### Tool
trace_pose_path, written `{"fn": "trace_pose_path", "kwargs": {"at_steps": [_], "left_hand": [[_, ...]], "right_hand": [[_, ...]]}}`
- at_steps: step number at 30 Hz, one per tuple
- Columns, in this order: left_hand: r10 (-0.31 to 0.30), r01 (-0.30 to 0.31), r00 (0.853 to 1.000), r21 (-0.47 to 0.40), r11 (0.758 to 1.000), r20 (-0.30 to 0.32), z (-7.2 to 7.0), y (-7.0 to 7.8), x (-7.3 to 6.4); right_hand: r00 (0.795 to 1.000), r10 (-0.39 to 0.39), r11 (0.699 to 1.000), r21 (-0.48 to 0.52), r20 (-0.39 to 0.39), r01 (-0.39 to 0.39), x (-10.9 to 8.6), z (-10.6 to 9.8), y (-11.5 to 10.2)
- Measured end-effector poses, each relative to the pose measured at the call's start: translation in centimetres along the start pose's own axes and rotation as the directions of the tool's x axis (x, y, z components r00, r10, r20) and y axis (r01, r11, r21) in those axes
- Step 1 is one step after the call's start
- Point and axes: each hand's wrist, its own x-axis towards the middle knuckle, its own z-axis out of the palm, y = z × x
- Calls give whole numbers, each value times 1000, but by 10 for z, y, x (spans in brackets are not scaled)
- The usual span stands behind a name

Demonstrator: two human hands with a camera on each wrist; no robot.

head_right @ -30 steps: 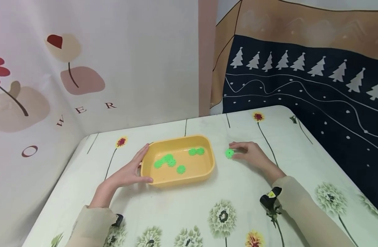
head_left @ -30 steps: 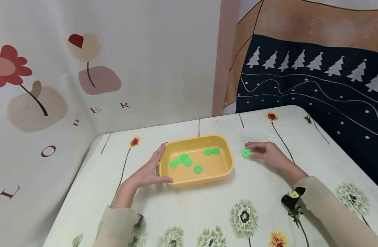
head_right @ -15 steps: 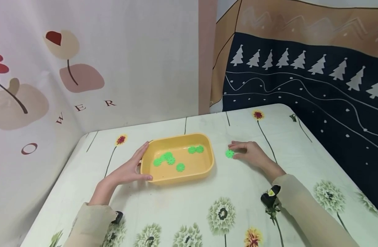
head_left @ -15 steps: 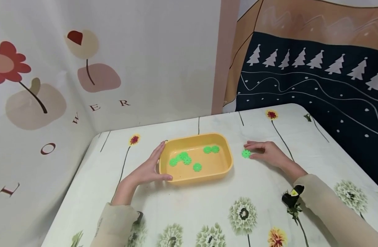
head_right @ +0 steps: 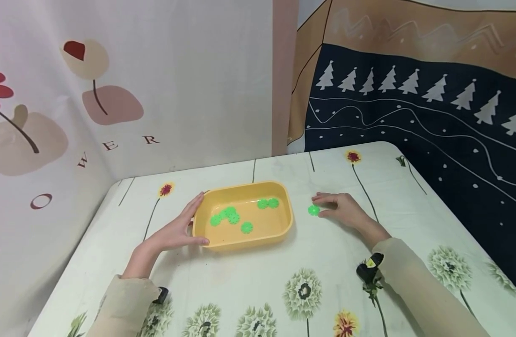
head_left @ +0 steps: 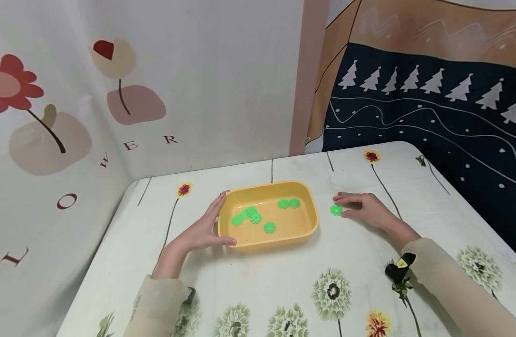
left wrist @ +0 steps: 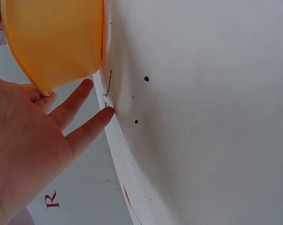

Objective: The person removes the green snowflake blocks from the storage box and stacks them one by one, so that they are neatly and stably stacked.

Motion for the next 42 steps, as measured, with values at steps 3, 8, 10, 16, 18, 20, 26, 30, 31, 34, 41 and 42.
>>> {"fn": "trace_pose_path", "kwargs": {"at_steps": [3, 8, 10, 16, 18, 20, 26, 30, 31, 34, 41, 42], "left_hand": [[-2, 2, 1000, -5, 1000, 0, 0, 1, 0], [-1, 1, 1000, -6, 1000, 5, 0, 2, 0], [-4, 4, 1000, -8, 1000, 7, 0, 3, 0], [4, -4, 1000, 1, 1000, 12, -1, 5, -2], [3, -3, 1000, 0, 1000, 13, -1, 6, -2], [2, -2, 1000, 3, 1000, 13, -2, 6, -2], [-11, 11, 1000, 8, 1000, 10, -2, 4, -2], [-11, 11, 1000, 1, 1000, 9, -1, 3, -3], [-13, 13, 1000, 0, 1000, 10, -1, 2, -3], [-16, 16, 1000, 1, 1000, 14, 0, 1, -5], [-4, 4, 1000, 17, 1000, 7, -1, 1, -2], [-8, 8, 1000, 15, 1000, 8, -1, 1, -2]], "right_hand": [[1000, 5, 1000, 0, 3, -5, 0, -1, 0], [1000, 30, 999, 32, 6, -30, -1, -4, -1], [999, 40, 998, 50, 13, -41, -2, -4, -3], [998, 56, 997, 60, 34, -58, -5, -4, -9], [998, 50, 997, 57, 39, -52, -5, -5, -11], [998, 47, 997, 60, 43, -49, -4, -5, -13], [999, 10, 998, 66, 36, -12, -2, -10, -21], [999, -38, 997, 66, 18, 37, -3, -15, -31], [999, -44, 997, 64, 13, 43, -3, -16, -34], [998, -58, 997, 56, 5, 57, -3, -18, -43], [993, -116, 992, 45, -15, 116, 2, -16, -63], [993, -120, 991, 50, -13, 120, 4, -15, -65]]}}
